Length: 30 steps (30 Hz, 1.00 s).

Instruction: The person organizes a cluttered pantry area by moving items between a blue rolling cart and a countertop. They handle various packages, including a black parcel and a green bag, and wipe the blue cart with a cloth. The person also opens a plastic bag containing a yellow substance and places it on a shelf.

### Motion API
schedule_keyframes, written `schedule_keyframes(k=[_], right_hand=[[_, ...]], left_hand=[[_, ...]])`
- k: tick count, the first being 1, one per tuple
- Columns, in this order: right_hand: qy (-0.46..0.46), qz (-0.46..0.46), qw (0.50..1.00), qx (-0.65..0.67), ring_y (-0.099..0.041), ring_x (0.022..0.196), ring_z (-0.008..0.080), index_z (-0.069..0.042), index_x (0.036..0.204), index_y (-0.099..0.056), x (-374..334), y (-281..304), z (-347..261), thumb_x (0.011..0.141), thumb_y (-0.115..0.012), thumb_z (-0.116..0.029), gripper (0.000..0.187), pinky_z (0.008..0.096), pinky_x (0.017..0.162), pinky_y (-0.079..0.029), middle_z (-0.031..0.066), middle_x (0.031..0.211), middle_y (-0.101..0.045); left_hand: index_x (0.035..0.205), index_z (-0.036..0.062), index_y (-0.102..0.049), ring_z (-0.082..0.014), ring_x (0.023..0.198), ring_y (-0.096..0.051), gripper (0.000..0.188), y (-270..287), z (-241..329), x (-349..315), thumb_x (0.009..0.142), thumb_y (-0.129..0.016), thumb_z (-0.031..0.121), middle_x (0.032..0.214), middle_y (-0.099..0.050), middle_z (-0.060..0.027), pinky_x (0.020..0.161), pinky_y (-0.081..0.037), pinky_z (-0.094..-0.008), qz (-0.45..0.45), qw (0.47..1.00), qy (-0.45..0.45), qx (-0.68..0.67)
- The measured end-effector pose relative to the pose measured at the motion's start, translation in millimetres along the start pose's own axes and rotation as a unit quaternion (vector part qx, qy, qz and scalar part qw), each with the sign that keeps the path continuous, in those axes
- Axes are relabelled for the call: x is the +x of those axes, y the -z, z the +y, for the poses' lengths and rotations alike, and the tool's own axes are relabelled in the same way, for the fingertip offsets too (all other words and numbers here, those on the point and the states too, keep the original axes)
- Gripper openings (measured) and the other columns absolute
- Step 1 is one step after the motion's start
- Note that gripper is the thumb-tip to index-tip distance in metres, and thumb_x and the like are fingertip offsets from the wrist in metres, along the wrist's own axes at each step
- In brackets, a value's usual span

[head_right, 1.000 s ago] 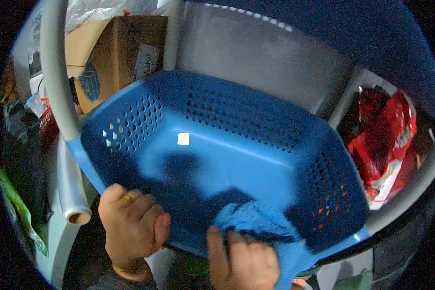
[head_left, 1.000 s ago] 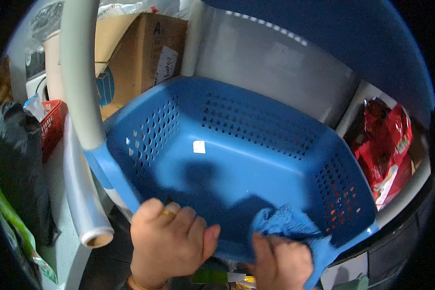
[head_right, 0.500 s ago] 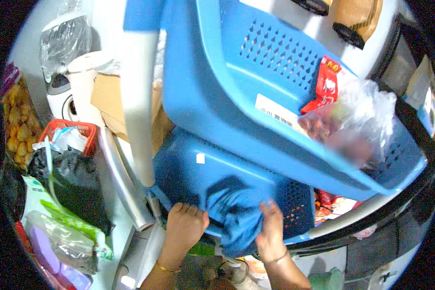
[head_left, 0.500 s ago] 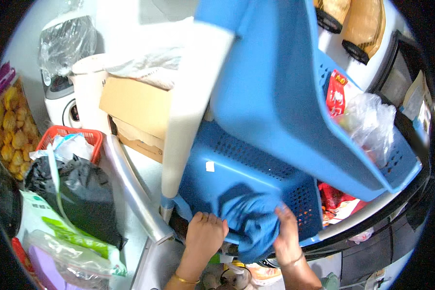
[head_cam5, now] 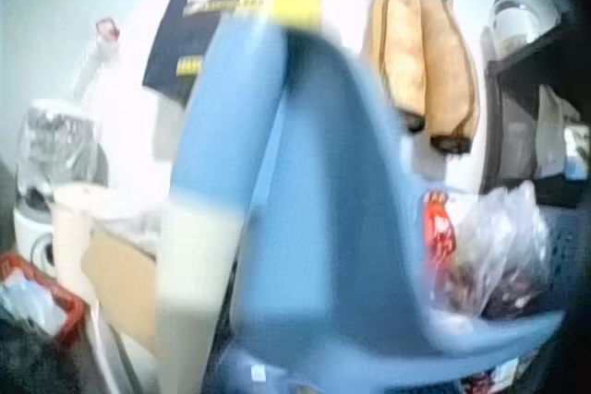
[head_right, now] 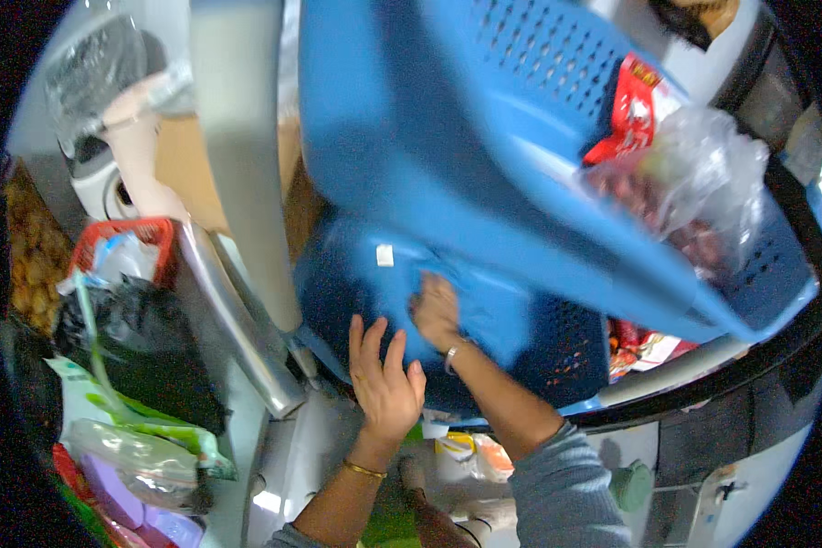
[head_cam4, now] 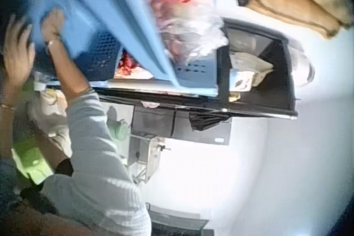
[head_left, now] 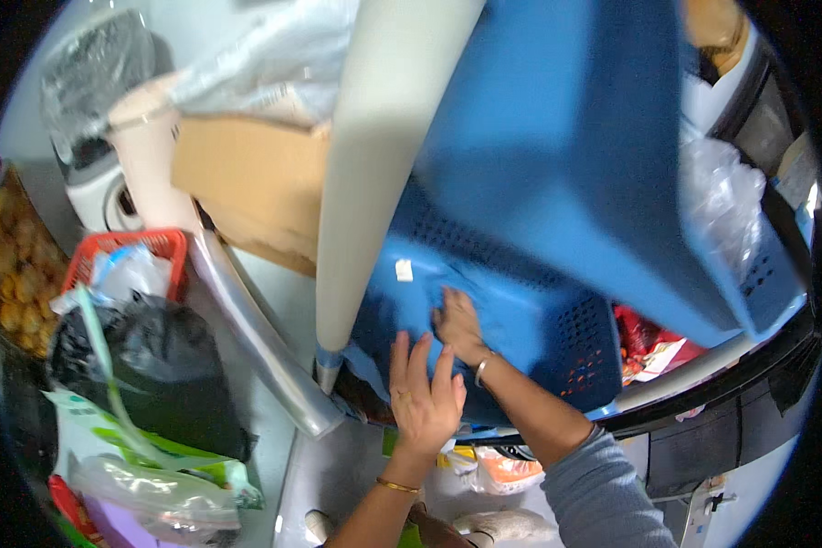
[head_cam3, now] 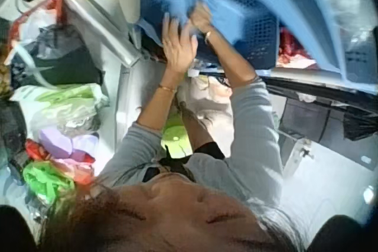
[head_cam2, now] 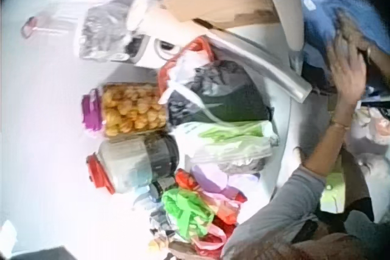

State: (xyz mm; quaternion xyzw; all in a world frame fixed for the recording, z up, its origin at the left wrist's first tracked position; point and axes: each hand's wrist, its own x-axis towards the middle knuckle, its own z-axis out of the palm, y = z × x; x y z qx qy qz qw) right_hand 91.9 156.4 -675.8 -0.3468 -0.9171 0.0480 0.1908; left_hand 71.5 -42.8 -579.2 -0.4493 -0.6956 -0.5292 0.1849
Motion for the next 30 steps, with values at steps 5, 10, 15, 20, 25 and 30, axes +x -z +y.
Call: schedule_keyframes(k=[5,10,15,20,25,30], right_hand=[[0.162,0.029,0.983,0.076,-0.050,0.096,0.0353,0.001,0.118,-0.044,53,-6,-69,0.080,-0.054,-0.008,0.040,0.0396,0.082,-0.042,0.0200,0.103,-0.049],[0.279,-0.233,0.897,0.251,-0.054,0.089,0.0324,-0.004,0.109,-0.055,24,50,-63,0.076,-0.051,-0.002,0.032,0.0364,0.076,-0.045,0.0151,0.104,-0.055],[-0.129,-0.164,0.796,0.568,-0.056,0.084,0.0128,-0.004,0.109,-0.057,31,83,-27,0.080,-0.050,-0.005,0.029,0.0274,0.072,-0.046,0.0045,0.097,-0.060],[0.072,0.007,0.993,0.097,-0.048,0.103,0.0359,-0.003,0.116,-0.050,72,37,-19,0.078,-0.055,-0.008,0.039,0.0412,0.092,-0.039,0.0186,0.113,-0.051],[0.181,-0.209,0.938,0.209,-0.041,0.117,0.0333,-0.006,0.114,-0.053,7,44,-46,0.067,-0.053,0.007,0.049,0.0396,0.096,-0.036,0.0153,0.124,-0.045],[0.210,-0.381,0.896,0.085,-0.048,0.110,0.0324,-0.005,0.101,-0.058,-26,135,5,0.066,-0.048,0.012,0.041,0.0380,0.093,-0.040,0.0150,0.111,-0.055]], left_hand=[[0.119,0.0027,-0.040,-0.0504,0.115,-0.037,0.044,-13,-9,-2,0.076,-0.046,0.001,0.121,-0.043,-0.0213,0.095,-0.033,-0.0567,0.097,0.995,-0.021,-0.025],[0.118,0.0025,-0.041,-0.0500,0.112,-0.040,0.046,-12,-12,0,0.072,-0.044,0.000,0.119,-0.044,-0.0225,0.094,-0.034,-0.0566,0.086,0.996,-0.009,-0.022],[0.101,0.0033,-0.052,-0.0377,0.097,-0.052,0.029,-11,-13,-9,0.072,-0.049,0.003,0.103,-0.053,-0.0167,0.084,-0.041,-0.0473,0.081,0.997,0.004,-0.011],[0.083,0.0081,-0.054,-0.0237,0.075,-0.055,0.011,-11,-6,-7,0.072,-0.056,0.006,0.085,-0.057,-0.0082,0.066,-0.041,-0.0360,0.040,0.999,0.002,-0.002],[0.083,0.0079,-0.053,-0.0244,0.076,-0.055,0.009,-8,-7,-5,0.074,-0.056,0.009,0.087,-0.057,-0.0091,0.069,-0.041,-0.0378,0.035,0.998,0.034,0.035],[0.082,0.0064,-0.053,-0.0267,0.081,-0.055,0.008,-10,-4,2,0.075,-0.054,0.010,0.089,-0.057,-0.0104,0.071,-0.041,-0.0384,0.001,0.996,0.068,0.066]])
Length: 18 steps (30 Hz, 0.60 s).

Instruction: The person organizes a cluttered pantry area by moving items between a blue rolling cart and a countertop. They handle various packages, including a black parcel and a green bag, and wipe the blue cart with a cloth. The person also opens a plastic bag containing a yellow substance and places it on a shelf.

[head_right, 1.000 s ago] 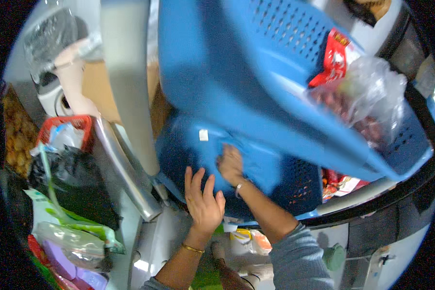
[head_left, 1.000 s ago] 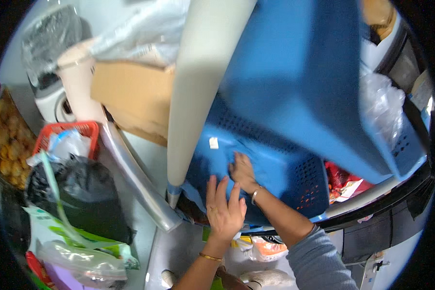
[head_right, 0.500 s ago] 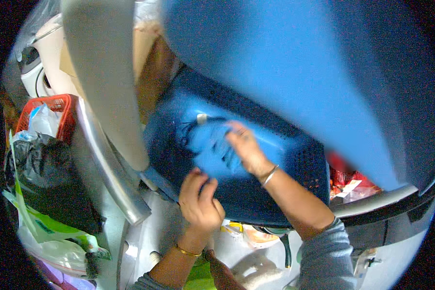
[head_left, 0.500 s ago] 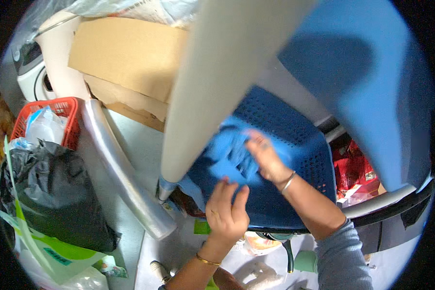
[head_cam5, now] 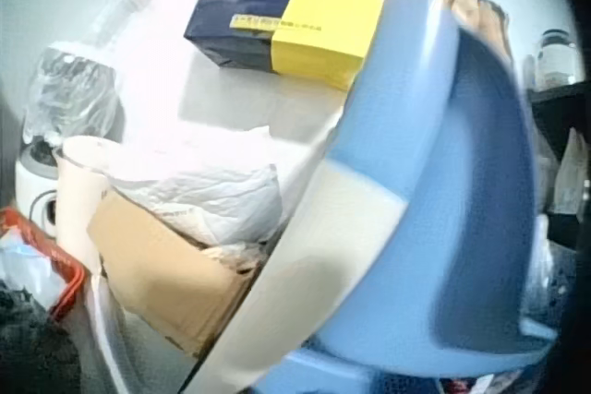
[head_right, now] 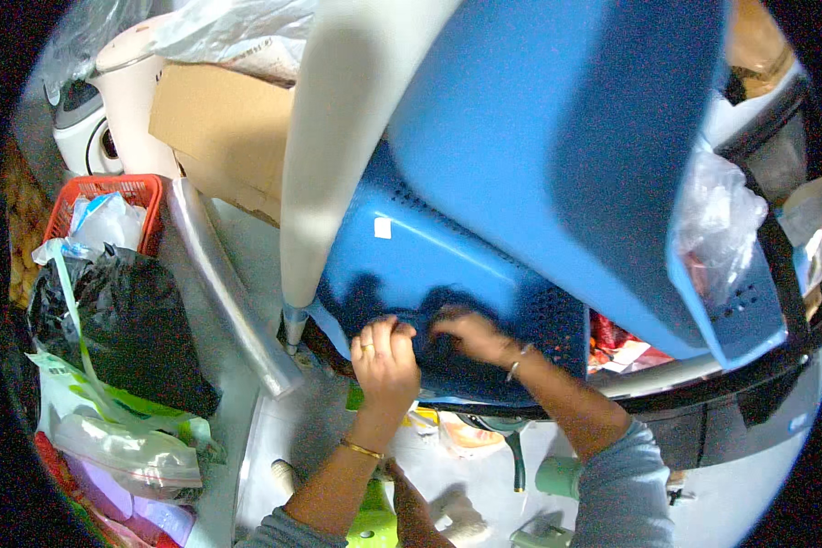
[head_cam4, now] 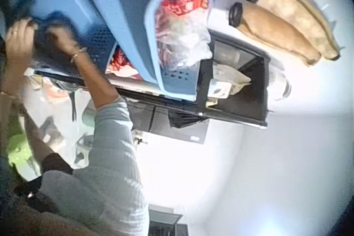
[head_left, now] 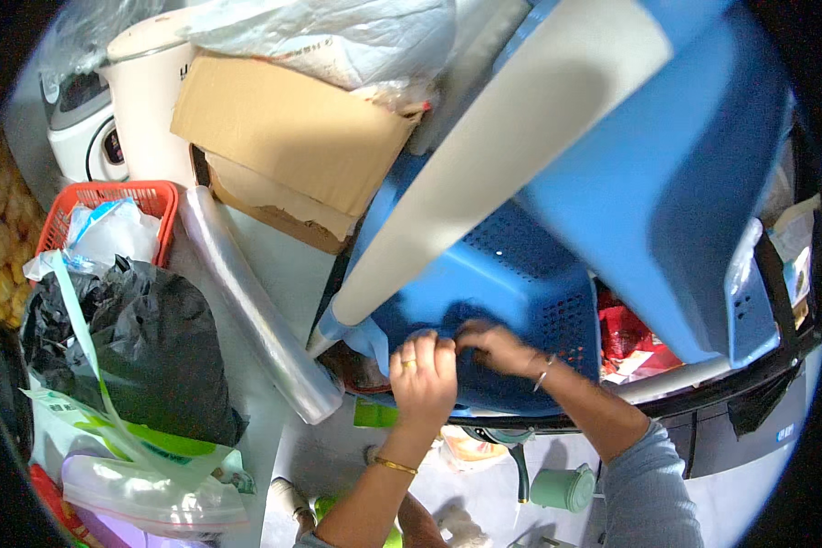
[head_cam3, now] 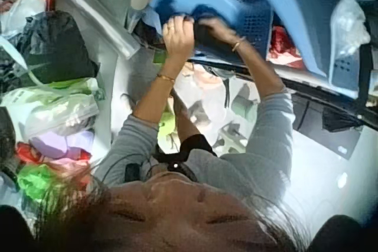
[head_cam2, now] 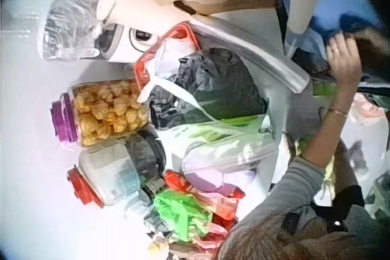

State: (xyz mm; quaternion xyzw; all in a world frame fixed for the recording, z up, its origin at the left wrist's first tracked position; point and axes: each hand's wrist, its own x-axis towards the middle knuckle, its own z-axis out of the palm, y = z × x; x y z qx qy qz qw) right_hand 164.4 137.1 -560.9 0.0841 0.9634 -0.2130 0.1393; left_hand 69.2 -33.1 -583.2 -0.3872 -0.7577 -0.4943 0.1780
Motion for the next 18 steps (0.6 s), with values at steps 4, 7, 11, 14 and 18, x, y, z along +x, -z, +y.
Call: schedule_keyframes(k=[4,7,11,14,18], right_hand=[[-0.311,0.054,0.918,-0.241,-0.047,0.109,0.0347,-0.010,0.111,-0.054,-13,54,45,0.075,-0.055,0.002,0.037,0.0401,0.094,-0.041,0.0179,0.114,-0.050],[-0.451,-0.088,0.842,-0.284,-0.044,0.114,0.0381,-0.003,0.125,-0.038,-29,15,80,0.080,-0.056,-0.014,0.050,0.0418,0.094,-0.040,0.0215,0.123,-0.045],[-0.374,-0.229,0.878,-0.190,-0.048,0.113,0.0382,0.002,0.120,-0.044,-7,-19,47,0.073,-0.055,-0.014,0.051,0.0442,0.092,-0.041,0.0266,0.121,-0.049],[-0.175,-0.238,0.955,0.017,-0.052,0.107,0.0309,-0.002,0.113,-0.050,-7,-17,17,0.068,-0.053,-0.006,0.045,0.0375,0.092,-0.039,0.0200,0.115,-0.055],[-0.254,-0.168,0.950,-0.071,-0.055,0.103,0.0293,-0.004,0.111,-0.053,-9,44,-13,0.068,-0.057,-0.004,0.043,0.0369,0.086,-0.043,0.0184,0.109,-0.057]], left_hand=[[0.083,0.0059,-0.054,-0.0268,0.083,-0.054,0.009,1,1,2,0.075,-0.053,0.010,0.091,-0.056,-0.0119,0.073,-0.041,-0.0381,-0.007,1.000,0.001,0.018],[0.087,0.0063,-0.055,-0.0246,0.086,-0.055,0.015,-2,5,-1,0.073,-0.055,0.013,0.093,-0.056,-0.0100,0.073,-0.043,-0.0362,-0.013,1.000,-0.020,0.017],[0.087,0.0060,-0.055,-0.0254,0.088,-0.053,0.015,3,1,1,0.075,-0.053,0.014,0.094,-0.054,-0.0106,0.074,-0.043,-0.0372,-0.025,1.000,-0.014,0.009],[0.085,0.0041,-0.051,-0.0297,0.086,-0.053,0.011,-1,0,1,0.074,-0.050,0.006,0.094,-0.053,-0.0140,0.074,-0.042,-0.0407,0.021,1.000,-0.021,-0.007],[0.088,0.0029,-0.049,-0.0322,0.095,-0.051,0.014,3,1,2,0.074,-0.050,0.003,0.098,-0.051,-0.0159,0.080,-0.042,-0.0429,0.007,0.999,-0.031,0.010]])
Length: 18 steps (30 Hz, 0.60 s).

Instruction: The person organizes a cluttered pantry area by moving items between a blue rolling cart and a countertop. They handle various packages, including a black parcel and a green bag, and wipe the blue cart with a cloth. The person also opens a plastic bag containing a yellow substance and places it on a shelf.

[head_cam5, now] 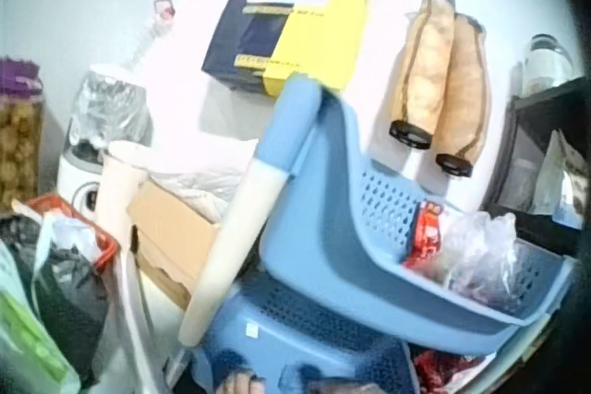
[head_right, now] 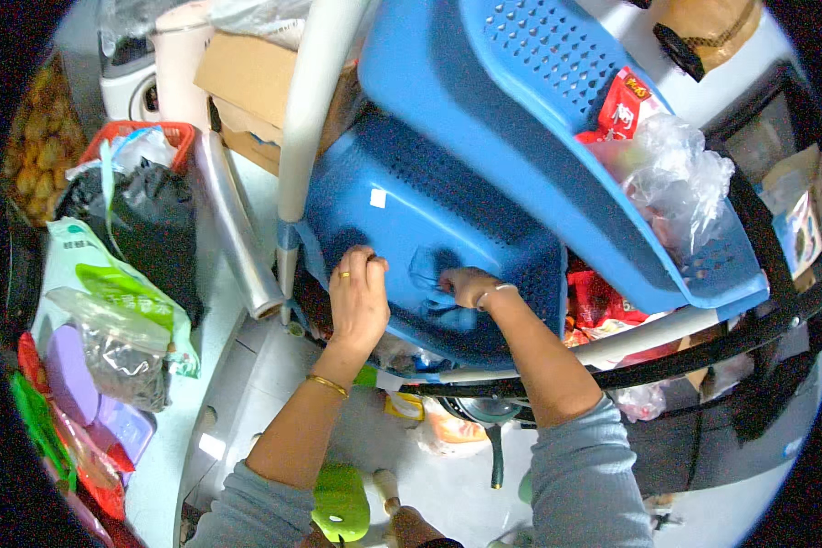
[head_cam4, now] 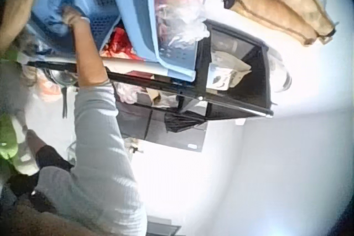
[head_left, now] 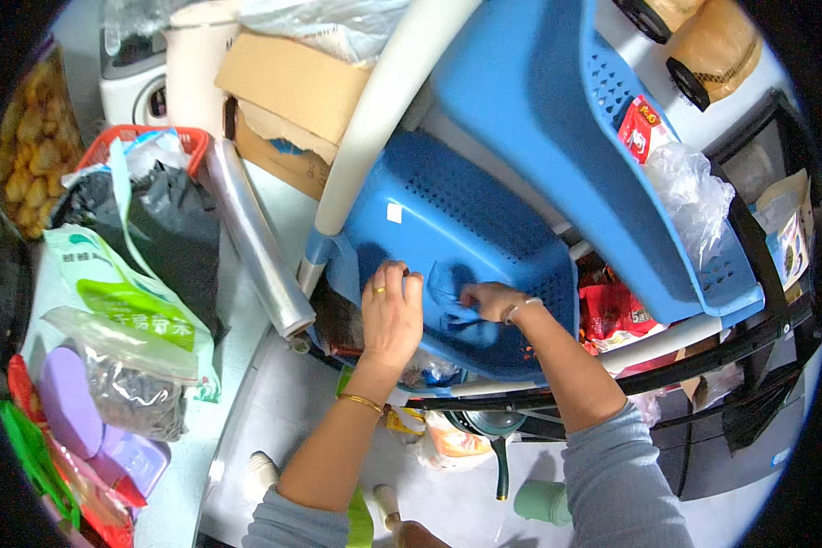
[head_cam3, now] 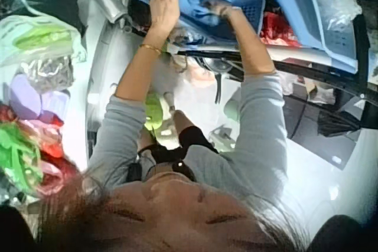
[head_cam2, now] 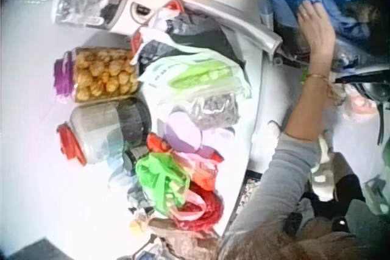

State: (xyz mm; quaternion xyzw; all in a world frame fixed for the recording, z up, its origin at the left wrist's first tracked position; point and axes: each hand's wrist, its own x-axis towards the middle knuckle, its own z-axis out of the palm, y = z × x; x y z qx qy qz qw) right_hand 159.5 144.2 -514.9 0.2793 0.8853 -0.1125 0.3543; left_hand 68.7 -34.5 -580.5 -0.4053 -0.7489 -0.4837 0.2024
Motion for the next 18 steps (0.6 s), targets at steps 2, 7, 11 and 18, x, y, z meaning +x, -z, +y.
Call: schedule_keyframes(k=[2,7,11,18], right_hand=[[-0.094,-0.117,0.965,-0.217,-0.058,0.101,0.0290,-0.009,0.118,-0.053,5,-13,31,0.069,-0.059,-0.009,0.050,0.0405,0.082,-0.045,0.0175,0.110,-0.059],[-0.089,-0.172,0.970,-0.143,-0.053,0.110,0.0298,-0.008,0.112,-0.059,-6,-45,-11,0.071,-0.046,-0.011,0.043,0.0377,0.086,-0.044,0.0148,0.116,-0.057],[0.072,0.047,0.874,0.478,-0.050,0.087,0.0150,-0.010,0.115,-0.055,-8,-15,-90,0.085,-0.055,-0.015,0.031,0.0298,0.079,-0.043,0.0047,0.106,-0.057],[0.189,0.413,0.745,0.489,-0.053,0.105,0.0230,-0.001,0.124,-0.048,122,9,-32,0.084,-0.054,-0.016,0.043,0.0320,0.090,-0.041,0.0145,0.115,-0.056]], left_hand=[[0.091,0.0026,-0.048,-0.0331,0.102,-0.050,0.014,0,4,1,0.077,-0.050,0.004,0.104,-0.050,-0.0170,0.083,-0.041,-0.0435,-0.024,1.000,-0.004,0.019],[0.091,0.0037,-0.049,-0.0342,0.109,-0.047,0.011,-2,5,2,0.080,-0.050,0.007,0.107,-0.049,-0.0160,0.088,-0.039,-0.0451,-0.022,0.999,0.017,0.041],[0.090,0.0027,-0.048,-0.0355,0.113,-0.044,0.011,2,-11,1,0.080,-0.050,0.008,0.110,-0.048,-0.0162,0.091,-0.038,-0.0467,0.011,0.999,0.022,0.032],[0.099,0.0069,-0.052,-0.0376,0.119,-0.038,0.017,-3,-7,-4,0.083,-0.052,0.011,0.117,-0.045,-0.0139,0.093,-0.037,-0.0476,0.089,0.995,0.020,-0.038]])
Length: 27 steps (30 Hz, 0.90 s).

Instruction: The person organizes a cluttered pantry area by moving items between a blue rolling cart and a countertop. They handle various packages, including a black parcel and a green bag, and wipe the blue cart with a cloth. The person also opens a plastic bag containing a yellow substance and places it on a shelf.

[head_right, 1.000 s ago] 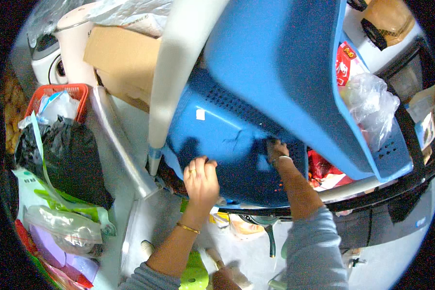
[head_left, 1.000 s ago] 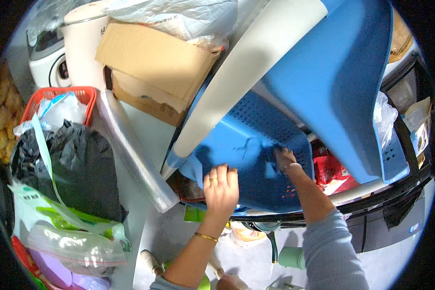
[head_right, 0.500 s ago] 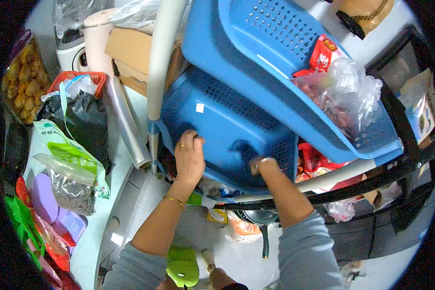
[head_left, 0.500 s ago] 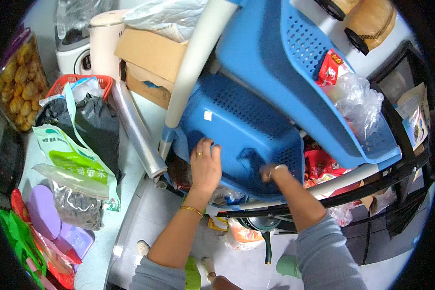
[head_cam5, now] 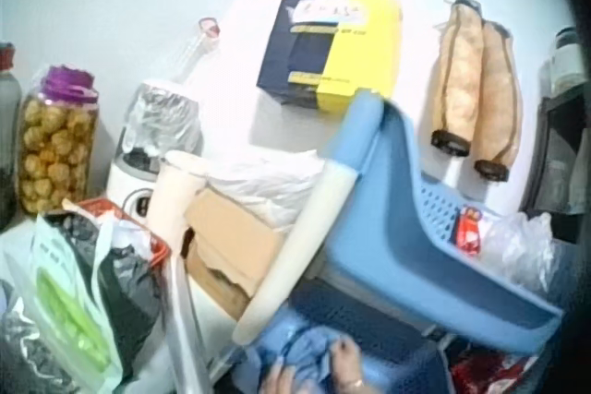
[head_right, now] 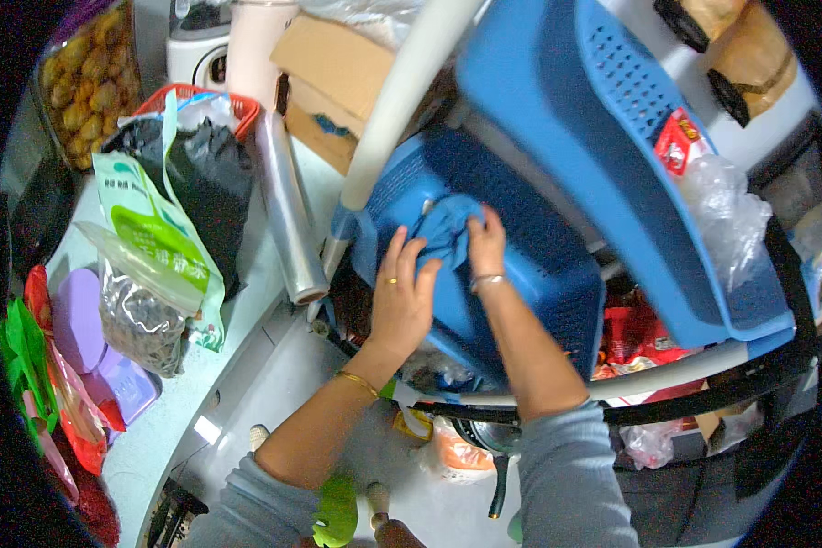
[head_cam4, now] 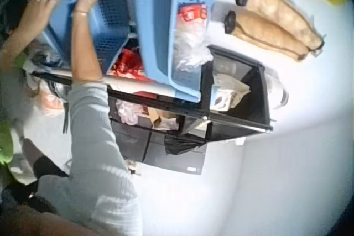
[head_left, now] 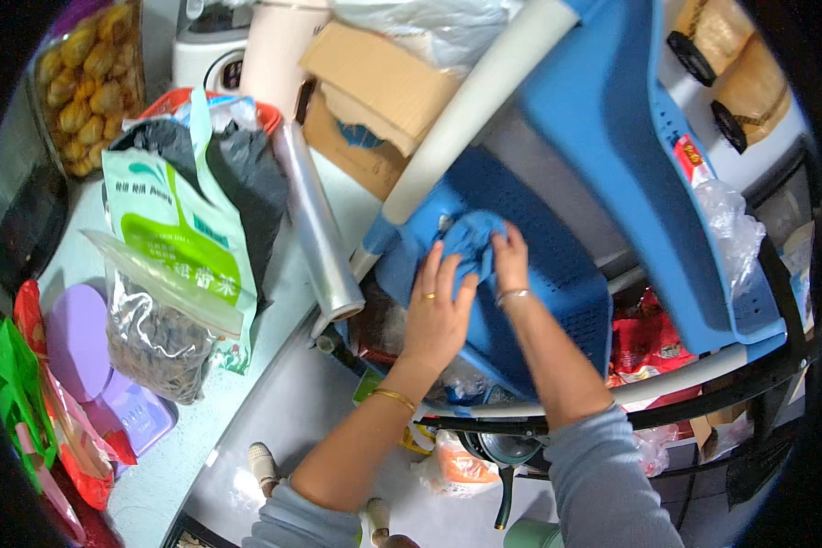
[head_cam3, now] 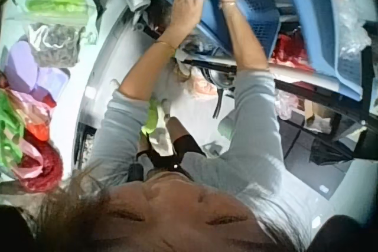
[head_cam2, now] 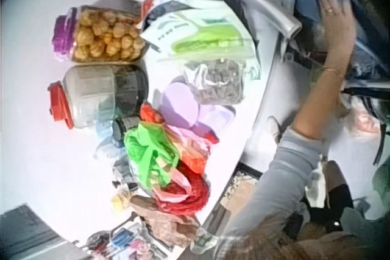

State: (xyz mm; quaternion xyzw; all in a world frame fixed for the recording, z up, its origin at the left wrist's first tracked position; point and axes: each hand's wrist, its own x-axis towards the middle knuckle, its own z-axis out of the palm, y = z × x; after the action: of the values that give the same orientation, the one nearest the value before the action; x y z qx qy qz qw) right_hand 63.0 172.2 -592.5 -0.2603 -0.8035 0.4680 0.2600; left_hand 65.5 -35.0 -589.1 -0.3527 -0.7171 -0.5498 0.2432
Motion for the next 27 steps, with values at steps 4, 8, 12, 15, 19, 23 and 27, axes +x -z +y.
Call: schedule_keyframes(k=[4,8,12,15,19,23,27], right_hand=[[0.133,-0.129,0.943,-0.276,-0.036,0.124,0.0315,-0.014,0.131,-0.042,34,-29,19,0.081,-0.058,-0.015,0.053,0.0374,0.102,-0.030,0.0199,0.138,-0.033],[0.311,-0.092,0.890,-0.321,-0.036,0.121,0.0342,-0.008,0.114,-0.049,10,-77,9,0.075,-0.056,-0.011,0.040,0.0403,0.098,-0.032,0.0194,0.130,-0.038],[0.240,-0.368,0.876,-0.201,-0.033,0.124,0.0288,-0.004,0.128,-0.038,-65,-47,14,0.089,-0.045,-0.025,0.045,0.0360,0.103,-0.025,0.0205,0.137,-0.032],[-0.064,-0.530,0.825,-0.183,-0.050,0.111,0.0245,-0.008,0.112,-0.058,-53,20,-16,0.069,-0.057,-0.002,0.044,0.0342,0.095,-0.037,0.0147,0.117,-0.056],[0.088,-0.275,0.852,-0.436,-0.060,0.095,0.0262,-0.008,0.097,-0.064,-33,77,-55,0.065,-0.052,0.002,0.035,0.0350,0.085,-0.046,0.0137,0.091,-0.064],[-0.252,-0.055,0.756,-0.602,-0.046,0.113,0.0390,-0.013,0.130,-0.035,-41,88,14,0.081,-0.052,-0.016,0.051,0.0441,0.091,-0.042,0.0197,0.126,-0.044],[-0.140,0.011,0.824,-0.549,-0.041,0.113,0.0309,-0.018,0.117,-0.046,-60,-1,25,0.077,-0.058,-0.018,0.042,0.0473,0.086,-0.041,0.0084,0.122,-0.040]], left_hand=[[0.106,0.0080,-0.054,-0.0392,0.121,-0.036,0.026,2,9,2,0.080,-0.053,0.008,0.119,-0.042,-0.0159,0.095,-0.037,-0.0481,0.012,0.999,-0.049,0.008],[0.110,0.0087,-0.054,-0.0413,0.122,-0.032,0.035,8,1,3,0.076,-0.054,0.004,0.122,-0.039,-0.0176,0.098,-0.034,-0.0495,0.014,0.998,-0.067,0.003],[0.117,0.0101,-0.049,-0.0408,0.128,-0.025,0.038,9,-5,-1,0.079,-0.051,0.010,0.128,-0.036,-0.0180,0.098,-0.034,-0.0497,-0.023,0.999,-0.023,-0.010],[0.118,0.0108,-0.049,-0.0424,0.126,-0.027,0.043,5,2,-4,0.076,-0.054,0.006,0.128,-0.035,-0.0177,0.093,-0.038,-0.0495,-0.039,0.999,-0.014,-0.014],[0.119,0.0113,-0.048,-0.0420,0.124,-0.031,0.044,7,11,3,0.076,-0.054,0.002,0.126,-0.038,-0.0169,0.095,-0.036,-0.0501,-0.067,0.997,-0.007,0.030],[0.120,0.0089,-0.048,-0.0432,0.126,-0.027,0.046,5,11,3,0.075,-0.053,0.002,0.127,-0.036,-0.0189,0.095,-0.036,-0.0511,-0.076,0.996,-0.010,0.048],[0.118,0.0090,-0.049,-0.0436,0.124,-0.030,0.041,3,9,2,0.078,-0.052,0.004,0.127,-0.036,-0.0178,0.096,-0.034,-0.0533,-0.084,0.996,0.004,0.042]])
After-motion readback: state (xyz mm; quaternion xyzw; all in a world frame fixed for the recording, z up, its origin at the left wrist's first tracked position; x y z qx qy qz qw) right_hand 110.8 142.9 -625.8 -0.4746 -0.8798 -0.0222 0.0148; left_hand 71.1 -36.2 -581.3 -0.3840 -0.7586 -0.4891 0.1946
